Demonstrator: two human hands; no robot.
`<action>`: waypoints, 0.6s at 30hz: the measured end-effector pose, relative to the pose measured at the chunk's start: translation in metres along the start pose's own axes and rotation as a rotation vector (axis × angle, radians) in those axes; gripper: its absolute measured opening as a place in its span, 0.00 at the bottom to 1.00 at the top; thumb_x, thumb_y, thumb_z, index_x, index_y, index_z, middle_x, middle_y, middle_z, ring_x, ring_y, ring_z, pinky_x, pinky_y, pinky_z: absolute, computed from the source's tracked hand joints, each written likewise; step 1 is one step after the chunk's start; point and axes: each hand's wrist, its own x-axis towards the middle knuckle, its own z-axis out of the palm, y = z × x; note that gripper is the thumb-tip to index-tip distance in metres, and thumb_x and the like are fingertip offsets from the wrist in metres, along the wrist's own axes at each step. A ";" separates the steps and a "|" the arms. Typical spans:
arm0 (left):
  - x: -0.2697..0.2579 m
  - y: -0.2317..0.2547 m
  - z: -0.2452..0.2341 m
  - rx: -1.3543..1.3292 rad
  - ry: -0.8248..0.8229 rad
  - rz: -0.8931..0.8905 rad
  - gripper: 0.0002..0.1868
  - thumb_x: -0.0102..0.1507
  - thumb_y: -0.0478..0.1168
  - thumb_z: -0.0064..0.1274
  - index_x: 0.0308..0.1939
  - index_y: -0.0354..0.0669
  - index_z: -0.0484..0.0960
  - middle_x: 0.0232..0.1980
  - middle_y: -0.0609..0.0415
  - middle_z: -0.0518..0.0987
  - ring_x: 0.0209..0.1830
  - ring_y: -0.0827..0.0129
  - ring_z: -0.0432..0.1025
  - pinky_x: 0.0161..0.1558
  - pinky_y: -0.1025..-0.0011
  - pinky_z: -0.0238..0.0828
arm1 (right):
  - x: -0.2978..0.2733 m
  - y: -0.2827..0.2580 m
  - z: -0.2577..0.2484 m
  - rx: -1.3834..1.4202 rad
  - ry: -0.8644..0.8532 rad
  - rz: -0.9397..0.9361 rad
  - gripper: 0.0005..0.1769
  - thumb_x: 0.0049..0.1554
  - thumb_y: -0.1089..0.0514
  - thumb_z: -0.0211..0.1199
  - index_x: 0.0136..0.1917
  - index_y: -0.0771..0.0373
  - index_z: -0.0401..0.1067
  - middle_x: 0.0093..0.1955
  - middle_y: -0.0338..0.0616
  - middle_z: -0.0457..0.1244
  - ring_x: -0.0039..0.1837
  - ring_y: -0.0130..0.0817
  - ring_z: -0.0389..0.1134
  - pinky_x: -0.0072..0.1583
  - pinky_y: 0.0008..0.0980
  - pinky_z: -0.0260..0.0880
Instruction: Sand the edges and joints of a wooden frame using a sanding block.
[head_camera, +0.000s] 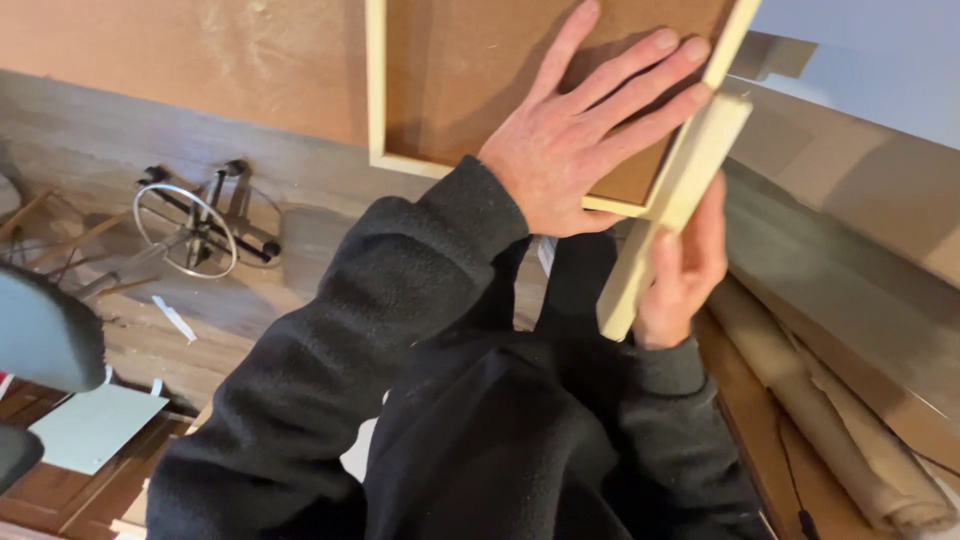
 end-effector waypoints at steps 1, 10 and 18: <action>0.000 0.003 -0.004 -0.003 -0.033 -0.001 0.61 0.57 0.66 0.70 0.83 0.46 0.52 0.85 0.50 0.48 0.86 0.60 0.42 0.80 0.32 0.28 | -0.005 0.002 0.001 -0.003 0.030 0.022 0.40 0.71 0.48 0.56 0.85 0.73 0.47 0.87 0.53 0.48 0.85 0.38 0.49 0.84 0.36 0.46; -0.005 -0.002 0.002 0.033 -0.003 0.018 0.63 0.57 0.64 0.72 0.85 0.46 0.51 0.87 0.49 0.47 0.88 0.59 0.42 0.82 0.35 0.27 | 0.046 0.014 -0.013 -0.123 0.047 -0.091 0.31 0.78 0.53 0.54 0.85 0.70 0.51 0.85 0.50 0.48 0.85 0.36 0.47 0.84 0.34 0.43; -0.004 -0.002 0.006 0.018 -0.005 0.043 0.59 0.59 0.64 0.71 0.84 0.46 0.55 0.86 0.48 0.50 0.87 0.58 0.44 0.81 0.35 0.24 | 0.072 0.028 -0.006 0.134 0.046 -0.101 0.22 0.75 0.57 0.56 0.75 0.72 0.59 0.72 0.50 0.58 0.71 0.35 0.59 0.72 0.36 0.59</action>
